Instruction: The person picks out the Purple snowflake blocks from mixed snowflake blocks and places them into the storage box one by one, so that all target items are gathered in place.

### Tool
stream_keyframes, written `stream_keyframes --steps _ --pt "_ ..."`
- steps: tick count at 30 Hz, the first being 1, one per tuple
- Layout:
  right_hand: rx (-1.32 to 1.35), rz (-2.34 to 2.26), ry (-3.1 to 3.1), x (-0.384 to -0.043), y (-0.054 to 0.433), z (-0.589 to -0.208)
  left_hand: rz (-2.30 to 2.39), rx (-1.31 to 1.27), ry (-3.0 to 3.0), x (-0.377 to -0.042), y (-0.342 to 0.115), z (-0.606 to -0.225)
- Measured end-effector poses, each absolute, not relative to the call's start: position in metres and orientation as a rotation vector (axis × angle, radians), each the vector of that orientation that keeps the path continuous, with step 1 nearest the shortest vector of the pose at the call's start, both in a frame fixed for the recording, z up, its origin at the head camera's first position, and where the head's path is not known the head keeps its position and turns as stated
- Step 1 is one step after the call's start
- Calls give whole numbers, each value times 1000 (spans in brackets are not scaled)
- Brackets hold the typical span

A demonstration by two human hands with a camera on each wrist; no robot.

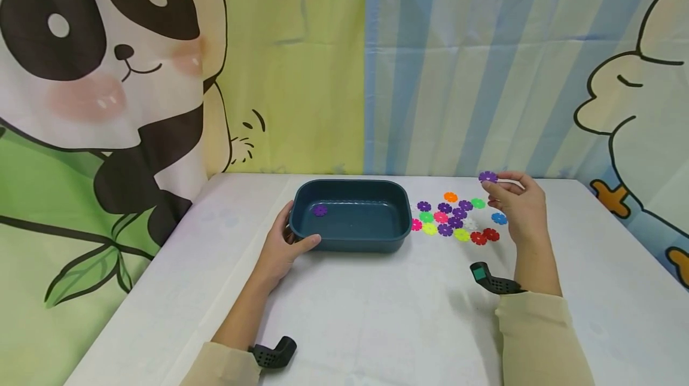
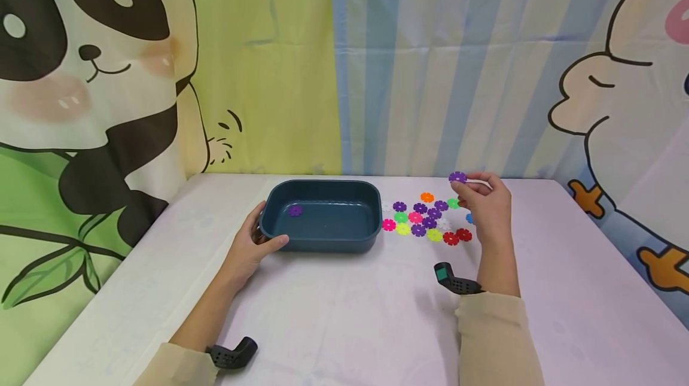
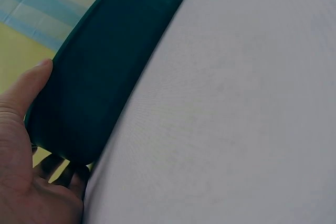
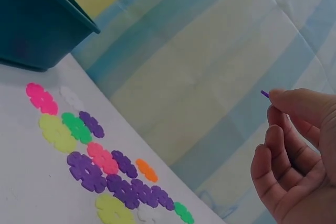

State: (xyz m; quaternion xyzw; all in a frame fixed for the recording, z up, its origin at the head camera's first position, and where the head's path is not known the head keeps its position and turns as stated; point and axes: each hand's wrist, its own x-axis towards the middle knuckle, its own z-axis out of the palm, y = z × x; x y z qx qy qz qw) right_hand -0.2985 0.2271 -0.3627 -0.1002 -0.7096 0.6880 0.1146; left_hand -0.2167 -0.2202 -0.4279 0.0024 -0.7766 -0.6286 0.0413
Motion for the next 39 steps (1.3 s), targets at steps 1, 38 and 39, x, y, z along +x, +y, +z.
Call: stream_keyframes --steps 1,38,39 --pt "-280 2034 -2060 -298 227 -361 -1925 7 -2378 -217 -220 -428" --pt "-4 2074 -2187 -295 176 -347 -1916 -13 -2377 -217 -221 -430" --pt "5 2069 -2199 -296 174 -347 -1917 -13 -2377 -217 -221 -430"
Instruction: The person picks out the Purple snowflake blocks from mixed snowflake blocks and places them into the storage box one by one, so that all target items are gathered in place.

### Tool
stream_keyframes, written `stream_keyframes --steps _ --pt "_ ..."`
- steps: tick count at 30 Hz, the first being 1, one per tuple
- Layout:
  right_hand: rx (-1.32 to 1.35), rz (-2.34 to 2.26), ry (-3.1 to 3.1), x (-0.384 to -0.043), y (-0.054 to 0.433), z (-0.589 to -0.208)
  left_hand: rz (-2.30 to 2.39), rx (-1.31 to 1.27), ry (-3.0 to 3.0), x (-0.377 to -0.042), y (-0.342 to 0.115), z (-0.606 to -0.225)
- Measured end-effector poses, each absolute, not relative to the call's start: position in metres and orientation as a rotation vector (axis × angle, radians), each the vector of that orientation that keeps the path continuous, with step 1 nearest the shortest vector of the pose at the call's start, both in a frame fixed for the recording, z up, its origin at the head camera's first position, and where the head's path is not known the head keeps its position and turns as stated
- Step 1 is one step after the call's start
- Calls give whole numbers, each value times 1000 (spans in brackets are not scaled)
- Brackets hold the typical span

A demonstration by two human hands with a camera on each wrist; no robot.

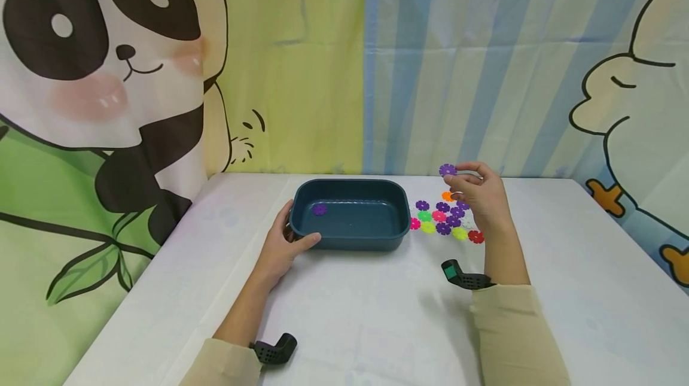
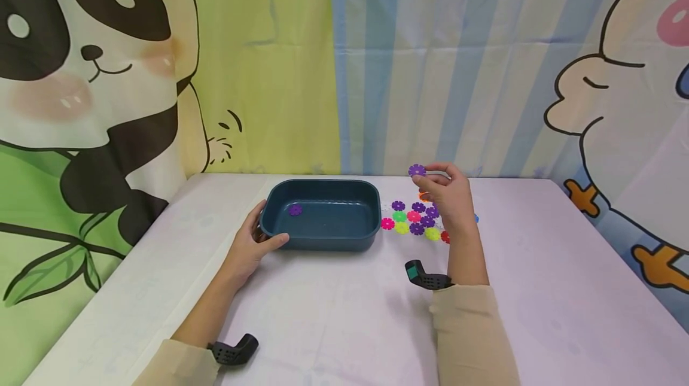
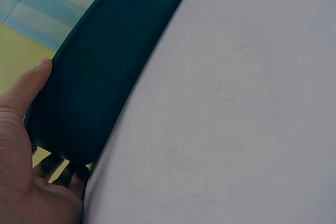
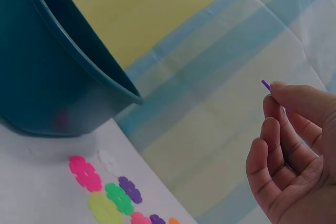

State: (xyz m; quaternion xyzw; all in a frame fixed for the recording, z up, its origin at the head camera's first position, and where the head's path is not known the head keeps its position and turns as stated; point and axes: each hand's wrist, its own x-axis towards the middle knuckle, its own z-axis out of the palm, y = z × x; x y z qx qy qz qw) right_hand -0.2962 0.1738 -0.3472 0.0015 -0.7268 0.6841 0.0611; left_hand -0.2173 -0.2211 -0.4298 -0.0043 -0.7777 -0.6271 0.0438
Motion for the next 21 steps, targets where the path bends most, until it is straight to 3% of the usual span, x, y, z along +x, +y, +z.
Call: stream_keyframes --steps 21 --pt "133 1999 -2368 -306 125 -351 -1904 9 -2387 -216 -220 -428"
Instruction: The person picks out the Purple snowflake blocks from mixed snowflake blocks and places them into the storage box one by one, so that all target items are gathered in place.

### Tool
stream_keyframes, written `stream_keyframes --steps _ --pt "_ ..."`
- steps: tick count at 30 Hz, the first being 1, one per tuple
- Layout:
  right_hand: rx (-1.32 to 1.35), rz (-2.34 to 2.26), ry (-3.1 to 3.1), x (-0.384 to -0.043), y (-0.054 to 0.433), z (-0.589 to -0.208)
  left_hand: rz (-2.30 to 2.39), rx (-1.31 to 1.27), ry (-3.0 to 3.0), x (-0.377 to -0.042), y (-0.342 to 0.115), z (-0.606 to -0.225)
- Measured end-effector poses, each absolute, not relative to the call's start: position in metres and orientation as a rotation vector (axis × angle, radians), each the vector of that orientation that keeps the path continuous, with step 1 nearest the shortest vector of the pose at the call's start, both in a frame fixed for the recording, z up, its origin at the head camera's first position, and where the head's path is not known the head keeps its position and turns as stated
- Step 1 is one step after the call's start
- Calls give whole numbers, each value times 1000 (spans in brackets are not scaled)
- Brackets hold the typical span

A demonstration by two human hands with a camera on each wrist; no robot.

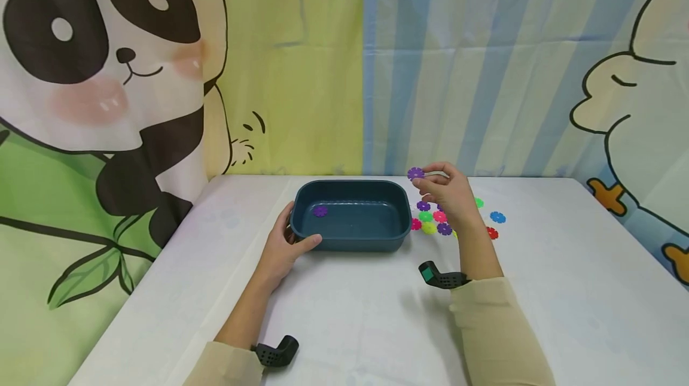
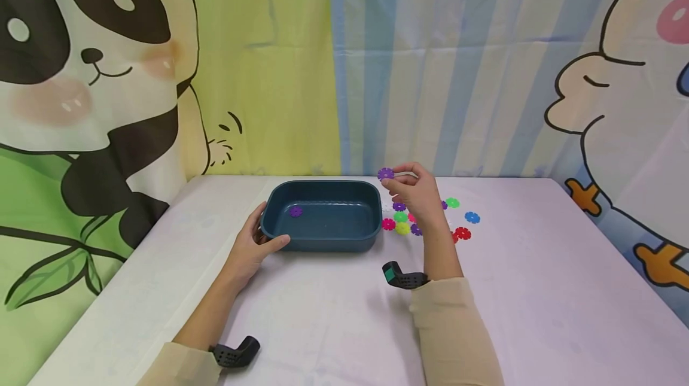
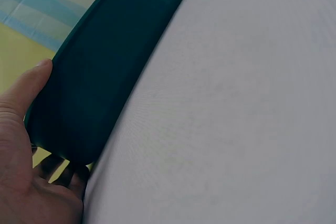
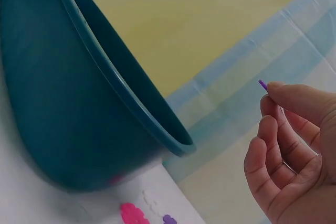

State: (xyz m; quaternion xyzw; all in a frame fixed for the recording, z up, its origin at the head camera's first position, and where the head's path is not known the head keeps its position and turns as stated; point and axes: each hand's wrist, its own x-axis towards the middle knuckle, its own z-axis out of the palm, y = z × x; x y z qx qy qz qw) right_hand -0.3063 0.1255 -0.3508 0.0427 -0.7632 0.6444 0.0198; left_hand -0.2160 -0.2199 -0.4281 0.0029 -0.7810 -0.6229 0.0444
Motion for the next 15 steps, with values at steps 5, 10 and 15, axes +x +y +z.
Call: stream_keyframes --steps 5,10,15 --pt "166 1998 -2402 -308 115 -350 -1909 14 -2385 -216 -220 -429" --pt "209 2023 -2401 -309 106 -349 -1911 10 -2385 -216 -221 -429" --pt "282 2067 -2387 -310 94 -349 -1927 -11 -2372 -216 -222 -429"
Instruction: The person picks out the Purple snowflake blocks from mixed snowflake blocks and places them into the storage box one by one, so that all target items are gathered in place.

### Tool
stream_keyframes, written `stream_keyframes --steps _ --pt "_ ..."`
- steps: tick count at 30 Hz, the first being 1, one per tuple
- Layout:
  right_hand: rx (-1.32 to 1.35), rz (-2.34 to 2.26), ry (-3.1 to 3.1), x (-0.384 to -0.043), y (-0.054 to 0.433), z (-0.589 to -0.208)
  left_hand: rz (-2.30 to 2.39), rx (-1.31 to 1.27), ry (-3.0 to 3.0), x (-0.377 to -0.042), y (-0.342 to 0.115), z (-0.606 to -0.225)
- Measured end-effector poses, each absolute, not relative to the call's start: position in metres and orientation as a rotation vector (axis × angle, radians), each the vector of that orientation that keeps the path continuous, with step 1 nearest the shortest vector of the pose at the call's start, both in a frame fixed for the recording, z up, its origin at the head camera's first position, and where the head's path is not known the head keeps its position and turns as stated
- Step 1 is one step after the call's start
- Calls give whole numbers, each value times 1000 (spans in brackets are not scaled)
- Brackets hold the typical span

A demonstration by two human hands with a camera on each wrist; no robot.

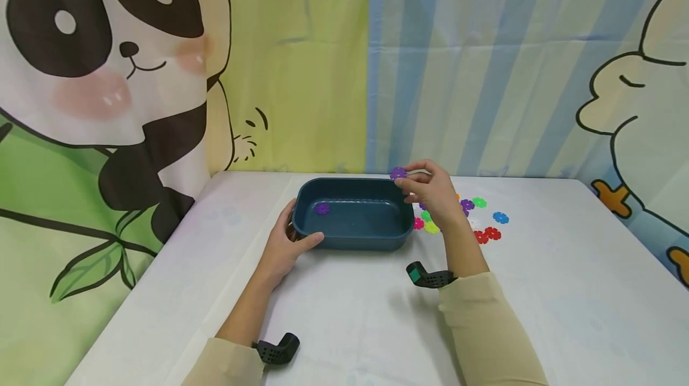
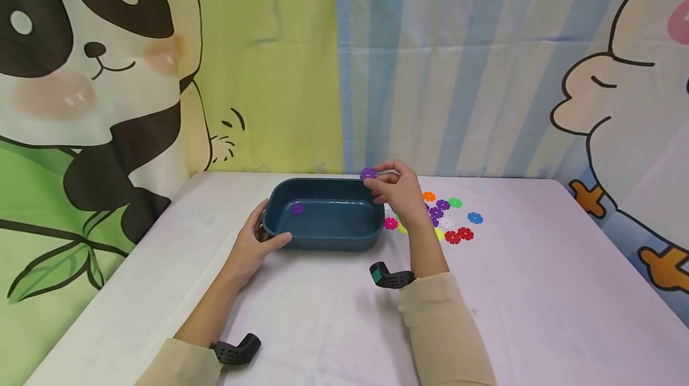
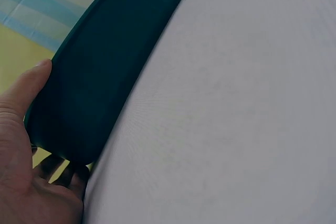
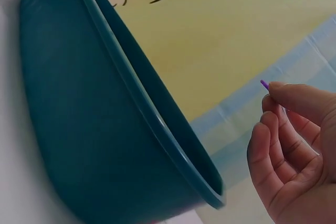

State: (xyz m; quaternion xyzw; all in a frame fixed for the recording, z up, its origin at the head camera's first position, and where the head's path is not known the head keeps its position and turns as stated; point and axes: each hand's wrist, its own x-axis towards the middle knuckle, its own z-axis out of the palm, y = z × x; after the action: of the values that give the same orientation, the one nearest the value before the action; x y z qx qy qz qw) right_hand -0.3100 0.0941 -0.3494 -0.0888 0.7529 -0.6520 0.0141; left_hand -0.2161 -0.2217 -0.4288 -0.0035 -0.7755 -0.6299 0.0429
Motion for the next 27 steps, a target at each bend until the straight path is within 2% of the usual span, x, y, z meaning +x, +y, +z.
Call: stream_keyframes --steps 27 --pt "-306 -1985 2266 -313 56 -359 -1903 -6 -2383 -217 -221 -428"
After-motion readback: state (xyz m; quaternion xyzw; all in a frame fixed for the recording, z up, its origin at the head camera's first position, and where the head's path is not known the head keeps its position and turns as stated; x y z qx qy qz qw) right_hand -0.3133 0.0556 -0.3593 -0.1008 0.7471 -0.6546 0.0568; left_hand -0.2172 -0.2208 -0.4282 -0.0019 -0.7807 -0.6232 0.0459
